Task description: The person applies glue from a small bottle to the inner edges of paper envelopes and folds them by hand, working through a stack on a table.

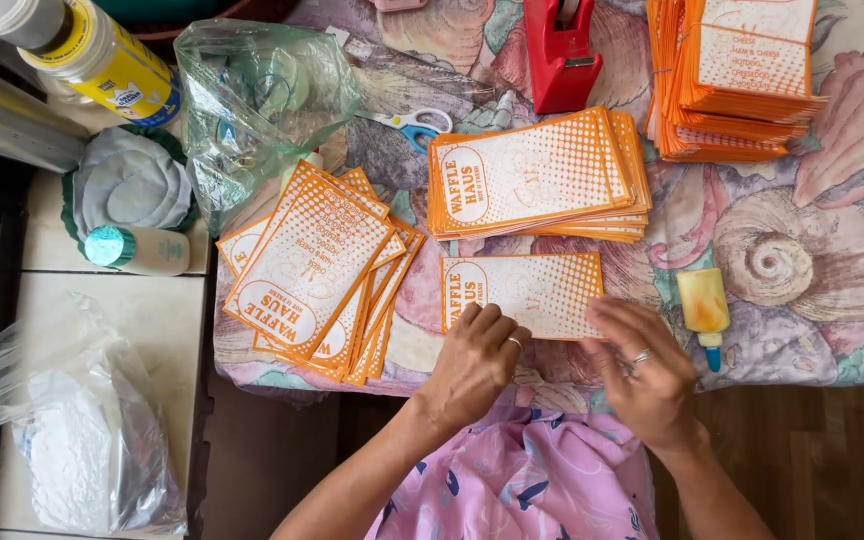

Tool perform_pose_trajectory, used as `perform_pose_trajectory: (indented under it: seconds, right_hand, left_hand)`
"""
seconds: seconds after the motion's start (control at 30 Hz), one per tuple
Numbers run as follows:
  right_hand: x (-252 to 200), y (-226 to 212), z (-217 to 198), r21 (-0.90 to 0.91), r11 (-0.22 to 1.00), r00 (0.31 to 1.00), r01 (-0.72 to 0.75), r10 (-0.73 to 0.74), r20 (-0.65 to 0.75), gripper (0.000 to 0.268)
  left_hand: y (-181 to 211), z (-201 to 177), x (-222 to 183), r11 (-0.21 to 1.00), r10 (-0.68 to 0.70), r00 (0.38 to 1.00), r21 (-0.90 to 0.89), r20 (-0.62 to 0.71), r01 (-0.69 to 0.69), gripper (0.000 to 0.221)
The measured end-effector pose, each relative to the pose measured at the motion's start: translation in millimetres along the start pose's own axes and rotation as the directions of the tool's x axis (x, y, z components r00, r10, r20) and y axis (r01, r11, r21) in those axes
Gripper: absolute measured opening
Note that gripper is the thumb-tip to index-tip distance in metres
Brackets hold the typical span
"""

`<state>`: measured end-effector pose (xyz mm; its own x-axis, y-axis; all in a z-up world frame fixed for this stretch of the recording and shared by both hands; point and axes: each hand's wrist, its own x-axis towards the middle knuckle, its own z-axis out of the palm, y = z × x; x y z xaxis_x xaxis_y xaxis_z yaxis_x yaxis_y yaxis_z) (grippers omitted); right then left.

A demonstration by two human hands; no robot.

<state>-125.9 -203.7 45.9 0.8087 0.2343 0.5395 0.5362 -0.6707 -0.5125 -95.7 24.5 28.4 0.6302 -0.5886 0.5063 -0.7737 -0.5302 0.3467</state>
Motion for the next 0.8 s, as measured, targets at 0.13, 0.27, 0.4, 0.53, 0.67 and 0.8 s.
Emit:
perform_pose_trajectory:
  seconds: [0.13,0.27,0.4,0.53,0.67,0.8]
  right_hand:
    - [11,-15,-18,0.095,0.973,0.975,-0.208,0.214,-0.061,0.024]
    - [-4,-5,-15,0.33,0.848,0.888,-0.415,0.456,-0.054,0.009]
    - [-2,-2,-12,0.186,0.939,0.951,-0.289,0.305,-0.06,0.004]
    - [19,-11,-6,0.15,0.973,0.984,-0.175,0.175,0.015,0.021]
    - [31,-15,-9,-0.031,0.995,0.963,-0.093,0.098,0.251,0.044]
    - [26,7,-6,-0.09,0.993,0.932,0.075,-0.037,0.361,0.08]
  left_hand:
    - [-7,7,3,0.992,-0.114,0.991,-0.071,-0.068,0.109,0.032]
    - [-11,-1,12,0.922,-0.251,0.966,-0.319,-0.058,0.22,0.019]
    - [-11,-15,27,0.936,-0.267,0.958,-0.263,-0.103,0.232,0.018]
    - [-1,-39,46,0.966,-0.245,0.936,-0.147,-0.252,0.213,0.014]
    - [24,-32,38,1.0,-0.018,0.907,-0.028,-0.421,0.007,0.018]
    - [68,-11,21,0.967,0.134,0.966,-0.186,-0.219,-0.176,0.014]
